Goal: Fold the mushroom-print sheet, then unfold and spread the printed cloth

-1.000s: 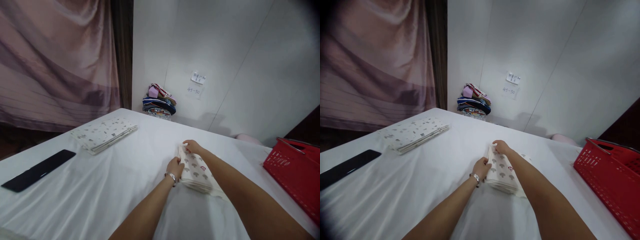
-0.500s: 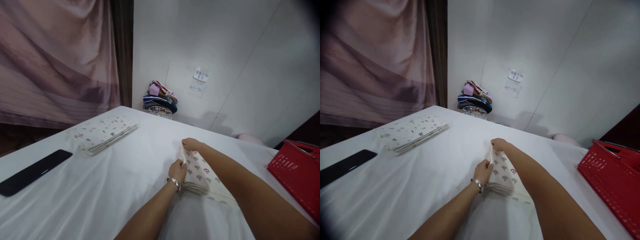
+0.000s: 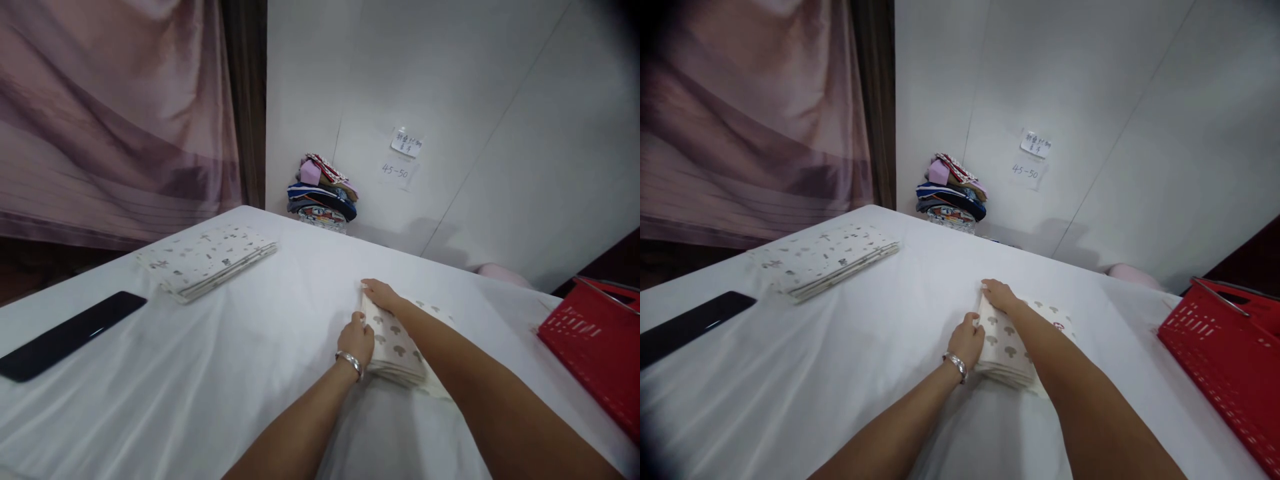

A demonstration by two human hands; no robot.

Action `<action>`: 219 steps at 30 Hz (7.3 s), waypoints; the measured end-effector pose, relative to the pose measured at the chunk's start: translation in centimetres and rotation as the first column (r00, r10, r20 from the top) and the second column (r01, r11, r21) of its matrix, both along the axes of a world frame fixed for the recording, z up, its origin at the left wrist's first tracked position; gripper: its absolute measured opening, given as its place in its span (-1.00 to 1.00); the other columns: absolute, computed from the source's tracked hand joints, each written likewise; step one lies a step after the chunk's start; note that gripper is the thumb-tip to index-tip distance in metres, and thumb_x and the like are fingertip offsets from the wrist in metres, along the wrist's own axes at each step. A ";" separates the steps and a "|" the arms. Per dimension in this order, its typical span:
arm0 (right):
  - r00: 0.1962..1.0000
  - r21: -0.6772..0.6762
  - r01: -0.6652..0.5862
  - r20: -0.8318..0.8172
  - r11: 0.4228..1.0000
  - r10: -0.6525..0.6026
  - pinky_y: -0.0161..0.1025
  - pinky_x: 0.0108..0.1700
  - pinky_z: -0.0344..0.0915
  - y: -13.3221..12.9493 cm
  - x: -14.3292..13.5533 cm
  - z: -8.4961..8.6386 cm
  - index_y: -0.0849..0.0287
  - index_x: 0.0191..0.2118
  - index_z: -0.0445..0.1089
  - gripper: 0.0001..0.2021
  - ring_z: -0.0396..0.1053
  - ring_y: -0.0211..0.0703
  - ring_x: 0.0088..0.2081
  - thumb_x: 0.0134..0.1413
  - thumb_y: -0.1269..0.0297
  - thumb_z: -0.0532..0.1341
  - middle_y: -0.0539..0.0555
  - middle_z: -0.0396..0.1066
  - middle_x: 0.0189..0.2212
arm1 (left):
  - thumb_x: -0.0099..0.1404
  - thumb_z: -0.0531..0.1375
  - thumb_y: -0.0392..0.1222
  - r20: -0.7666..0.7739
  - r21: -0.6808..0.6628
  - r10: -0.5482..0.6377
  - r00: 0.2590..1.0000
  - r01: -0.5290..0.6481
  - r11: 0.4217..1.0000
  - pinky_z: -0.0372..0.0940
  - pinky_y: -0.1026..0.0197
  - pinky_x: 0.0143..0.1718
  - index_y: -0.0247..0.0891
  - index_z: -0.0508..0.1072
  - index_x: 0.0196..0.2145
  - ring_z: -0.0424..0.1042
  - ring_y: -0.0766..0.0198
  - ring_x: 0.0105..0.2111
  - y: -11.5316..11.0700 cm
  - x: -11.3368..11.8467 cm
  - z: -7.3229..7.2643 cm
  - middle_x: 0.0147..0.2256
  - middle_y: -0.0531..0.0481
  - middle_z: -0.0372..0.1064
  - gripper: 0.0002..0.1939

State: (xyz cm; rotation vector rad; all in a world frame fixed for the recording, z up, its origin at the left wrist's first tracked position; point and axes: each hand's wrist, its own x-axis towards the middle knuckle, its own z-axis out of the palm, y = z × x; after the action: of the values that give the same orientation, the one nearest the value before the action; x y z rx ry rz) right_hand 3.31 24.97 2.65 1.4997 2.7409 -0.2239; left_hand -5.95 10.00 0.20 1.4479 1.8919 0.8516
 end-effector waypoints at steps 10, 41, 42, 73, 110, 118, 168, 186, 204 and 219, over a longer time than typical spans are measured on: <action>0.995 0.062 0.094 -0.044 0.994 -0.092 0.02 0.11 -0.13 -1.0 -0.6 -0.3 0.14 0.14 0.08 -0.58 -0.03 -0.03 0.15 0.19 0.20 -0.13 0.14 0.07 0.14 | 0.25 -0.14 -0.25 -0.141 -0.062 -0.093 0.986 0.085 0.994 0.18 0.16 -0.30 -0.30 0.15 0.04 0.40 0.09 -0.26 -0.3 0.0 0.4 -0.26 -0.23 0.41 -0.60; 0.944 -0.022 0.224 -0.242 0.974 -0.223 0.05 0.16 -0.27 -8.5 7.3 0.0 0.13 0.18 0.00 -0.47 -0.24 -0.02 0.22 0.15 0.00 -0.11 0.12 -0.11 0.21 | 0.25 -0.12 -0.21 -0.601 -0.017 -0.172 0.781 0.202 0.979 0.22 0.07 -0.19 -0.29 0.28 -0.05 0.33 0.05 -0.14 -0.2 0.5 4.1 -0.13 -0.22 0.34 -0.64; 0.940 -0.045 0.222 -0.257 0.974 -0.226 0.02 0.16 -0.23 -8.4 7.8 0.4 0.11 0.17 0.02 -0.48 -0.20 -0.04 0.21 0.16 -0.01 -0.13 0.11 -0.08 0.21 | 0.25 -0.11 -0.22 -0.636 0.066 -0.159 0.755 0.258 0.964 0.20 0.08 -0.12 -0.29 0.29 -0.06 0.28 0.06 -0.07 -0.6 1.1 4.5 -0.09 -0.21 0.31 -0.65; 0.631 0.039 0.424 -0.729 0.905 -0.265 -0.25 -0.28 0.21 -22.1 21.9 -2.7 0.05 -0.17 0.35 -0.76 0.25 -0.17 -0.26 0.03 0.16 0.12 0.04 0.31 -0.30 | 0.23 0.06 -0.06 -0.638 0.400 -0.407 0.654 0.733 0.550 0.16 -0.01 -0.02 -0.16 0.38 -0.12 0.26 0.16 -0.04 -0.9 1.2 0.3 -0.05 -0.04 0.32 -0.71; 0.590 0.034 0.473 -0.754 0.880 -0.288 -0.26 -0.24 0.21 -21.5 21.2 -3.4 0.09 -0.15 0.33 -0.76 0.28 -0.22 -0.31 0.15 0.28 -0.03 0.03 0.30 -0.35 | 0.24 0.02 -0.28 -0.727 0.452 -0.347 0.592 0.794 0.407 0.08 -0.03 0.02 -0.21 0.41 -0.36 0.14 0.12 0.04 -2.3 14.6 1.9 -0.03 -0.04 0.27 -0.83; 0.593 0.026 0.473 -0.748 0.880 -0.297 -0.28 -0.24 0.20 -21.3 21.2 -3.5 0.08 -0.16 0.34 -0.77 0.28 -0.23 -0.30 0.15 0.29 -0.01 0.02 0.31 -0.35 | 0.21 0.04 -0.32 -0.750 0.449 -0.343 0.566 0.816 0.365 0.07 -0.05 0.02 -0.16 0.42 -0.33 0.13 0.10 0.05 -2.2 14.7 1.3 -0.03 -0.04 0.27 -0.82; 0.626 0.050 0.465 -0.724 0.884 -0.289 -0.30 -0.25 0.20 -21.4 20.9 -3.3 0.03 -0.18 0.37 -0.74 0.29 -0.25 -0.31 0.08 0.40 0.01 0.00 0.32 -0.31 | 0.26 -0.01 -0.31 -0.697 0.532 -0.413 0.587 0.808 0.252 0.19 0.07 -0.06 -0.22 0.40 -0.35 0.19 0.18 0.00 -1.8 14.7 0.7 -0.10 -0.05 0.30 -0.80; 0.623 0.049 0.463 -0.728 0.885 -0.285 -0.30 -0.31 0.20 -21.6 20.9 -3.4 0.09 -0.17 0.26 -0.82 0.26 -0.27 -0.40 0.08 0.28 0.05 -0.02 0.33 -0.33 | 0.23 0.04 -0.33 -0.714 0.550 -0.332 0.616 0.788 0.277 0.14 0.03 -0.01 -0.20 0.40 -0.33 0.18 0.17 0.02 -1.7 14.0 0.0 -0.09 -0.02 0.31 -0.84; 0.768 0.176 0.505 -0.539 0.845 -0.346 -0.32 -0.28 0.16 -21.6 20.5 -2.8 0.13 -0.17 0.25 -0.80 0.29 -0.21 -0.25 0.08 0.40 0.00 0.05 0.32 -0.27 | 0.16 0.09 -0.32 -0.518 0.534 -0.542 0.661 0.745 0.399 0.12 0.02 0.02 -0.24 0.32 -0.35 0.13 0.17 0.01 -1.7 14.0 1.8 -0.08 -0.09 0.22 -0.93; 0.669 0.074 0.459 -0.685 0.885 -0.289 -0.30 -0.29 0.17 -21.5 20.9 -3.0 0.09 -0.21 0.30 -0.82 0.27 -0.24 -0.34 0.11 0.31 0.01 -0.01 0.31 -0.37 | 0.14 0.05 -0.40 -0.612 0.354 -0.589 0.528 0.849 0.394 0.18 0.15 -0.20 -0.24 0.33 -0.35 0.28 0.23 -0.21 0.0 14.5 3.0 -0.25 -0.02 0.33 -0.86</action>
State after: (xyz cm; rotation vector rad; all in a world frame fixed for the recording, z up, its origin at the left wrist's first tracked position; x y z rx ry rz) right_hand 24.23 3.49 -0.39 2.4884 2.9688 -0.5389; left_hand 8.54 10.00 3.15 2.7766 0.8782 0.7581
